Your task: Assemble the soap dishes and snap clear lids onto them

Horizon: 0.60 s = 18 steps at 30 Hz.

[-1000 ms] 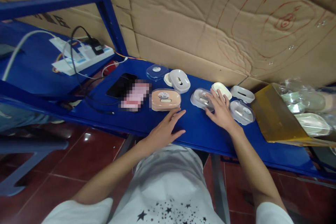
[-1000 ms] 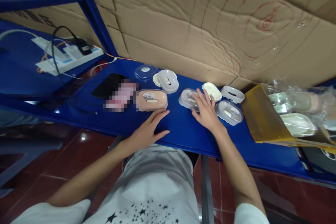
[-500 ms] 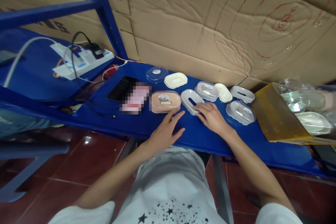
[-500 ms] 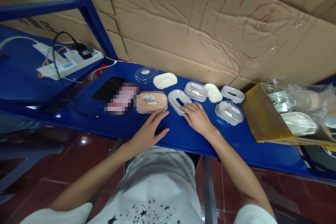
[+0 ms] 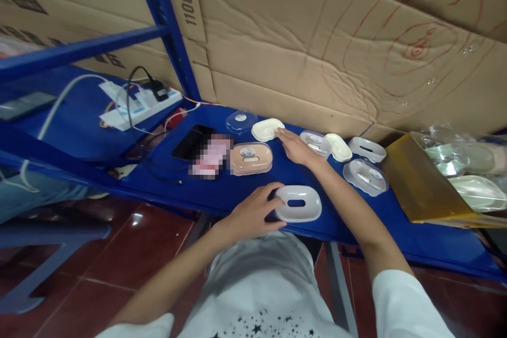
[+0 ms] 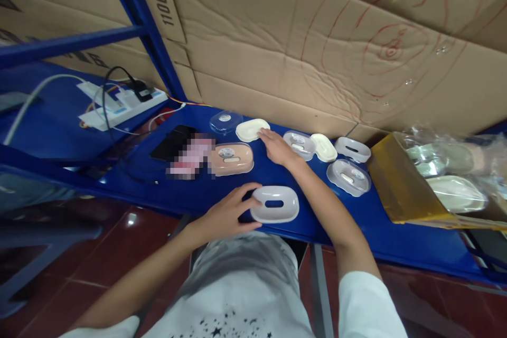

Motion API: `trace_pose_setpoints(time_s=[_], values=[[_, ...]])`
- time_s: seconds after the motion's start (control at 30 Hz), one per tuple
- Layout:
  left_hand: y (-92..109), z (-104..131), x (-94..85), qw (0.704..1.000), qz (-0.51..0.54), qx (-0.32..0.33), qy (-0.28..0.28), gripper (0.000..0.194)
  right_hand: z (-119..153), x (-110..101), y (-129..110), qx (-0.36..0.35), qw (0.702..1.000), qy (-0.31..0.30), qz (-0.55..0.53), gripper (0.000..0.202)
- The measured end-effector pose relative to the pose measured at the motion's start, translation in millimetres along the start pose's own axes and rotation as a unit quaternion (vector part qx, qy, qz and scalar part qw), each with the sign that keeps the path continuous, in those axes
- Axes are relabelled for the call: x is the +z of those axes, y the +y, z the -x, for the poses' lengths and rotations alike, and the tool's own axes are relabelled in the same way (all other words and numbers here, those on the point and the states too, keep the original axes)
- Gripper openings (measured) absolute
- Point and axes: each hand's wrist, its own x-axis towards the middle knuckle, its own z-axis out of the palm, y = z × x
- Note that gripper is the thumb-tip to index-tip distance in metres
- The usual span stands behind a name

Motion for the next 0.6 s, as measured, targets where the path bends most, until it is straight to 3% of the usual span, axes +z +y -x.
trace_pose_setpoints(time_s=[0.07,0.17,0.37,0.5,0.6], values=[[1,1,-2.2,1.000,0.015,-0.006,-0.008,0.039,-26,8,-4,0.013,1.000,-0.004,0.005,0.051],[0,1,-3.1,1.000,0.022,-0.009,-0.008,0.038,-23,13,-12,0.018,1.000,-0.005,-0.002,0.035],[-2,1,-1.2,1.000,0.021,0.006,-0.001,0.035,67,1,-21,0.031,0.998,-0.015,-0.048,0.031],[0,5,-2.1,0.998,0.053,0.034,0.004,0.032,134,-24,-31,-0.004,0.989,-0.029,-0.143,0.032],[3,-1,-8.1,0.995,0.088,0.048,0.014,0.030,172,-43,-42,0.005,0.984,-0.002,-0.175,0.043]])
